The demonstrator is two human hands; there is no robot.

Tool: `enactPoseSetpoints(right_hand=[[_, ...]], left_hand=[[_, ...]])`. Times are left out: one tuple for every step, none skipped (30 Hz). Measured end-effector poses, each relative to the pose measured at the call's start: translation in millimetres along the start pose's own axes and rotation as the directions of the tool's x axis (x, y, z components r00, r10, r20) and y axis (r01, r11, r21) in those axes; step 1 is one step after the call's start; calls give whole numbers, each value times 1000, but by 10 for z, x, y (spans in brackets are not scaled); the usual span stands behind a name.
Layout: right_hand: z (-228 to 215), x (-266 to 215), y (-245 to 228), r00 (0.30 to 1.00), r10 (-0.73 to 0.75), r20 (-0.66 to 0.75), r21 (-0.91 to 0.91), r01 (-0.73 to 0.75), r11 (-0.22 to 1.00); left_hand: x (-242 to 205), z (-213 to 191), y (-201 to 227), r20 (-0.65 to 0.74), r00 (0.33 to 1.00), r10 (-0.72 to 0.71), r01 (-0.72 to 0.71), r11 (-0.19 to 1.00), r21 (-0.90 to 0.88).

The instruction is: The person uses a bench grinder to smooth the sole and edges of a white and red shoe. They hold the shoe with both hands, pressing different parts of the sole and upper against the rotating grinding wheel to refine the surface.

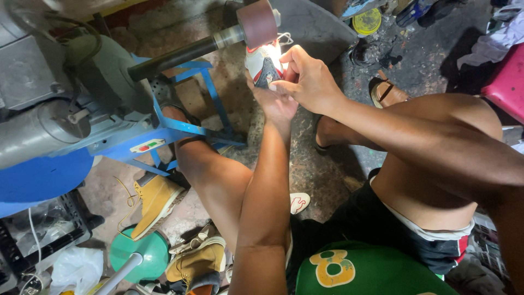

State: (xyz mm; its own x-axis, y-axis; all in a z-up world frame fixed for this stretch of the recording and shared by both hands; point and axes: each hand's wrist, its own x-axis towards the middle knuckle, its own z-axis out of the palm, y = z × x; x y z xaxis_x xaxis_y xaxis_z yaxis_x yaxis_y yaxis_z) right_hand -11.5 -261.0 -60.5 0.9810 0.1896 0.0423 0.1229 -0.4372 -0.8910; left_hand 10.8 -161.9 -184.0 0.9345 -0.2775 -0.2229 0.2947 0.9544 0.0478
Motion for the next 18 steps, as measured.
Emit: enactPoseSetpoints(right_hand=[[-2, 1, 13, 1000, -29, -11, -30, 29, 999], [-9, 0, 23, 1000, -28, -7, -28, 28, 999], [-15, -2, 28, 1000, -27, -3, -27, 27, 999], [-21, -2, 31, 1000, -26, 1, -25, 26, 999], [-25, -9, 32, 1000, -22, -1, -53, 22, 998], [-32, -11, 32, 1000, -18, -4, -81, 18, 997], [-42, 7, 30, 1000, -20, -8, -110, 19, 994], [-44, 17, 26, 1000, -25, -8, -98, 24, 995], [-47, 19, 24, 1000, -29, -6, -86, 29, 996], [-51, 20, 23, 999, -33, -5, -74, 33, 997], [-53, 16, 23, 999, -33, -5, -73, 32, 997], [-55, 12, 24, 999, -32, -4, -72, 31, 997], [-60, 10, 24, 1000, -31, -3, -71, 31, 997], [-68, 9, 24, 999, -46, 1, -72, 46, 996], [-77, 9, 26, 998, -60, 5, -74, 60, 995], [-85, 9, 28, 997, -74, 9, -76, 75, 994], [-91, 10, 31, 997, -83, 11, -85, 83, 993], [-98, 14, 35, 996, -91, 14, -94, 92, 991]], left_hand=[[-8, 40, -7, -18, 1000, -7, 6, 1000, -8], [-18, 84, -10, -37, 999, -13, 13, 1000, -15], [-29, 126, -9, -40, 999, -31, 31, 1000, 3], [-38, 158, -9, -44, 998, -48, 49, 999, 20], [-60, 168, -14, -51, 996, -67, 69, 997, 37], [-68, 162, -27, -35, 999, -32, 33, 999, 21], [-37, 152, -41, -14, 1000, 4, -4, 1000, 5], [-6, 125, -51, 6, 999, 41, -41, 999, -12], [17, 84, -63, 1, 999, 48, -48, 999, -7], [42, 34, -76, -3, 998, 55, -55, 998, -2], [66, -26, -91, -9, 998, 60, -60, 998, 4], [95, -84, -99, 79, 995, 62, -59, 998, -34], [121, -132, -101, 165, 984, 69, -58, 996, -73], [136, -165, -106, 249, 965, 80, -54, 992, -111], [146, -180, -113, 118, 990, 71, -61, 995, -80], [152, -179, -116, -15, 998, 66, -66, 997, -49], [153, -169, -119, -149, 987, 64, -68, 998, -16], [163, -155, -120, -151, 986, 67, -69, 998, -10]])
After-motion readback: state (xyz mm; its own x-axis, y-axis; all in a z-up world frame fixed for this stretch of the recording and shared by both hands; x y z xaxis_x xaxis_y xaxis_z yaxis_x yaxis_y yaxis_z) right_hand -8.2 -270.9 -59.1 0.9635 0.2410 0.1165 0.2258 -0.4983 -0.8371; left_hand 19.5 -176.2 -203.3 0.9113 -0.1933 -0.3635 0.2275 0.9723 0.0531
